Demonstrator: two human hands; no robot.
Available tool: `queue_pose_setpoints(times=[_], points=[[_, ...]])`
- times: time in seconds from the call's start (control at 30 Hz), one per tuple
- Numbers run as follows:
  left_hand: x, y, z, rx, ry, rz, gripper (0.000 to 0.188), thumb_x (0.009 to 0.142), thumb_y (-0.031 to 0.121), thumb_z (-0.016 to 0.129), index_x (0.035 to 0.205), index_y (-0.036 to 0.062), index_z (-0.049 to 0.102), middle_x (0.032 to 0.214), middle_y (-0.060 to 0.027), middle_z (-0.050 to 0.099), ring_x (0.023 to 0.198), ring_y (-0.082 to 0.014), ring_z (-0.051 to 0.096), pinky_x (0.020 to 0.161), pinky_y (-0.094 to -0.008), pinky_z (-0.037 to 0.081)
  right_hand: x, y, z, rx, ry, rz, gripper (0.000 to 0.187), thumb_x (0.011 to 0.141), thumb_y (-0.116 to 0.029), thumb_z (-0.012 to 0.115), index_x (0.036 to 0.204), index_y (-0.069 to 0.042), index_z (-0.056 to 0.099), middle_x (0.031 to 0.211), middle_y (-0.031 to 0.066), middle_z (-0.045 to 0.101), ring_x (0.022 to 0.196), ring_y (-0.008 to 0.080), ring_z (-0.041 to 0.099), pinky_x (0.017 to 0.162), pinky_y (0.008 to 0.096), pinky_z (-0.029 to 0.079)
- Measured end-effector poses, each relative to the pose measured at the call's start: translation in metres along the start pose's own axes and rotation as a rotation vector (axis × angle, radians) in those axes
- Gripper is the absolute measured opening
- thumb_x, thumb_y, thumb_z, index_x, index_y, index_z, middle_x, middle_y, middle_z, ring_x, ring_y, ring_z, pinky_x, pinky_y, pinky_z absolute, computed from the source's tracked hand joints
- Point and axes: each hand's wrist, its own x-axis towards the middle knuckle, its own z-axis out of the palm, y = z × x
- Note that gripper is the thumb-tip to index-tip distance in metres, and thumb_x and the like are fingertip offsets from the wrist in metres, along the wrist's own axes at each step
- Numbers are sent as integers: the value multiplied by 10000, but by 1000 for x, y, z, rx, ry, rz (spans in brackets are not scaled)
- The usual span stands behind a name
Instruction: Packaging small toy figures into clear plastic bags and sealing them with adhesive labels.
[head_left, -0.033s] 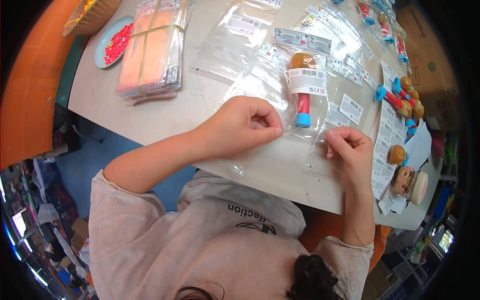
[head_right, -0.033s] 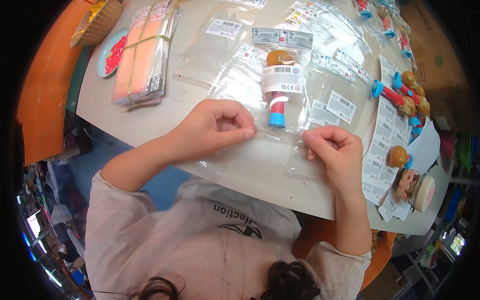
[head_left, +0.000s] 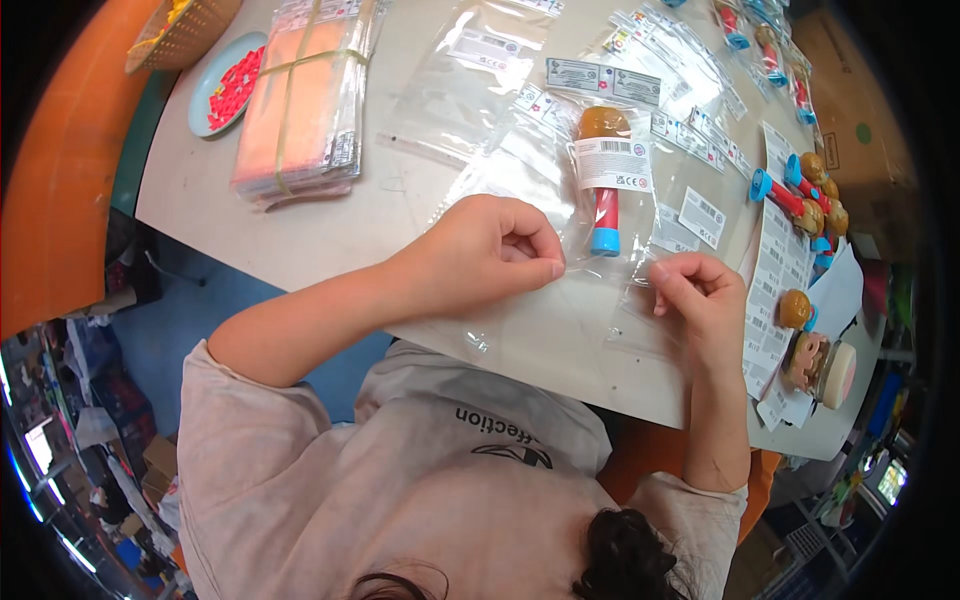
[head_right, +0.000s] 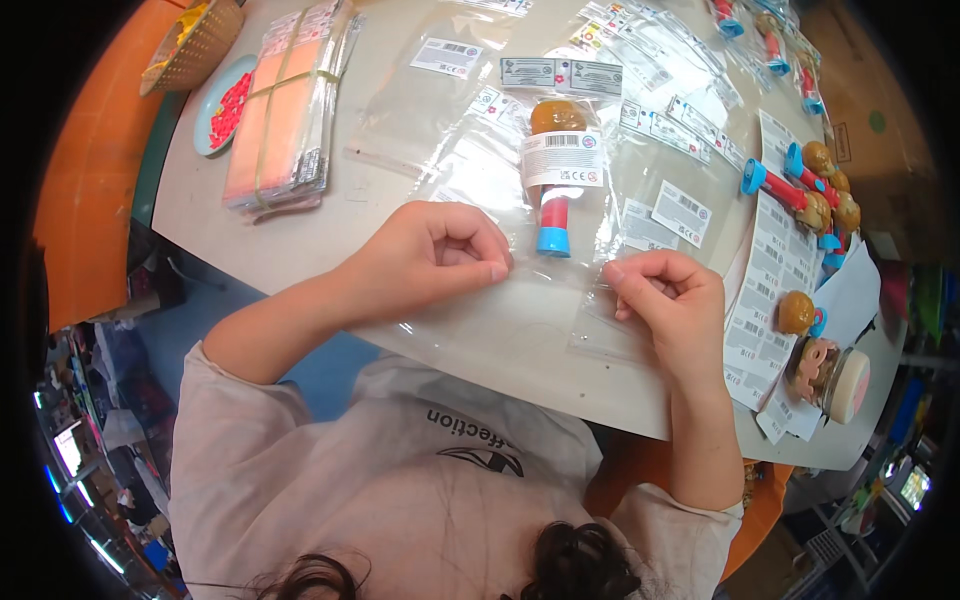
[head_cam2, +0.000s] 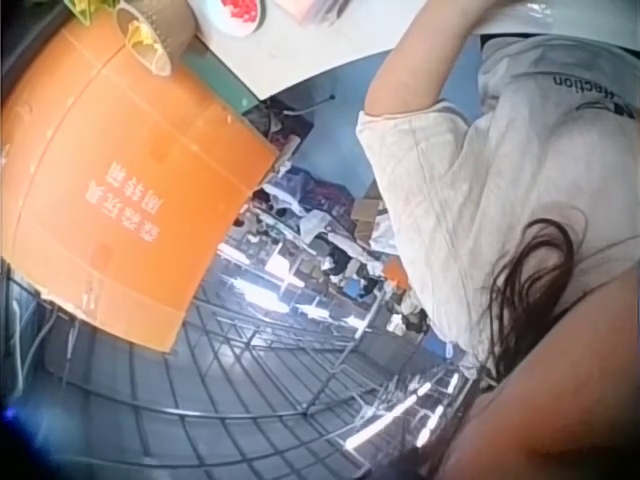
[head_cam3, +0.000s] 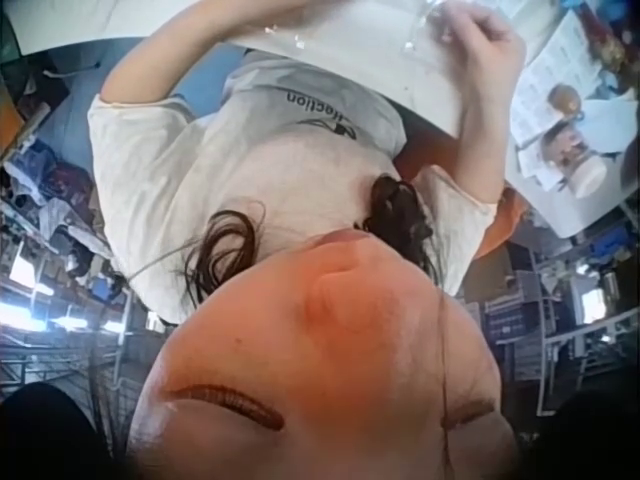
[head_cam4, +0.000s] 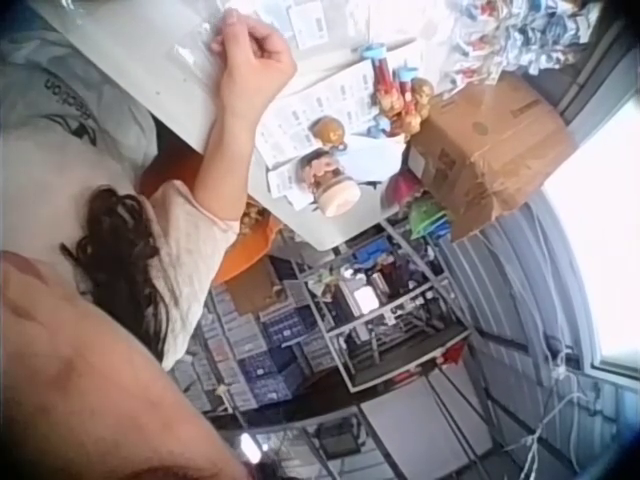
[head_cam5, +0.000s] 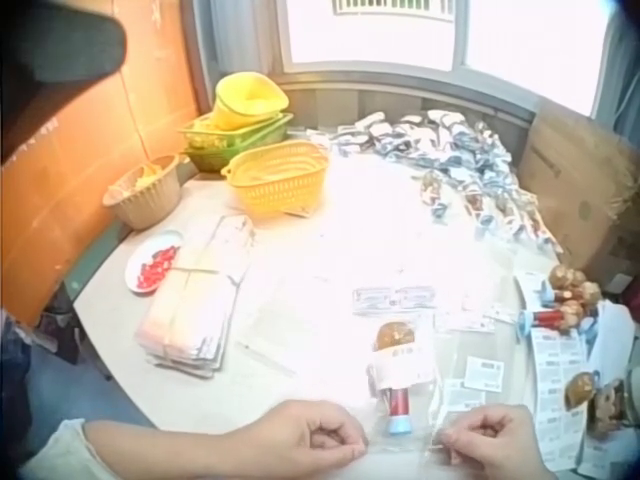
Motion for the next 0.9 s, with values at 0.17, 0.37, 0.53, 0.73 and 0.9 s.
queue_pose_setpoints(times=[0.17, 0.37, 0.53, 0.73, 0.9], points=[[1, 1, 6, -29, 27, 13, 79, 820, 48, 670, 831, -23, 639, 824, -29, 652, 757, -74, 614, 685, -213, 508, 4, 3, 4, 139, 2, 3, 208, 825, -30, 678, 1009, 8, 590, 775, 38, 626, 601, 81, 547, 555, 203, 457], [1, 8, 6, -103, 15, -102, 103, 806, 31, 682, 858, -18, 608, 826, -43, 639, 771, -60, 612, 689, -201, 512, 2, 2, 4, 161, 2, 64, 294, 828, -20, 670, 1102, 12, 567, 798, 36, 629, 599, 76, 549, 550, 193, 461], [1, 14, 9, -87, 15, -70, 322, 805, 54, 710, 1067, -22, 541, 875, -64, 630, 810, -84, 624, 709, -206, 522, 1, 7, -2, 123, -79, 92, 217, 854, -43, 650, 1055, 12, 591, 834, 55, 636, 624, 85, 560, 559, 206, 472], [5, 14, 10, -333, 43, -109, 491, 878, 145, 667, 1246, -50, 408, 928, -129, 644, 840, -153, 649, 728, -262, 543, 2, 8, -1, 214, -93, 52, 150, 878, -65, 635, 1011, -10, 591, 875, 85, 658, 679, 118, 614, 591, 229, 508], [7, 13, 10, -277, 25, -135, 427, 896, 152, 648, 1219, -34, 440, 910, -95, 645, 841, -139, 634, 754, -263, 523, 3, 12, -7, 232, -156, 67, 170, 888, -73, 628, 1041, -6, 592, 927, 127, 676, 726, 148, 652, 614, 247, 538]])
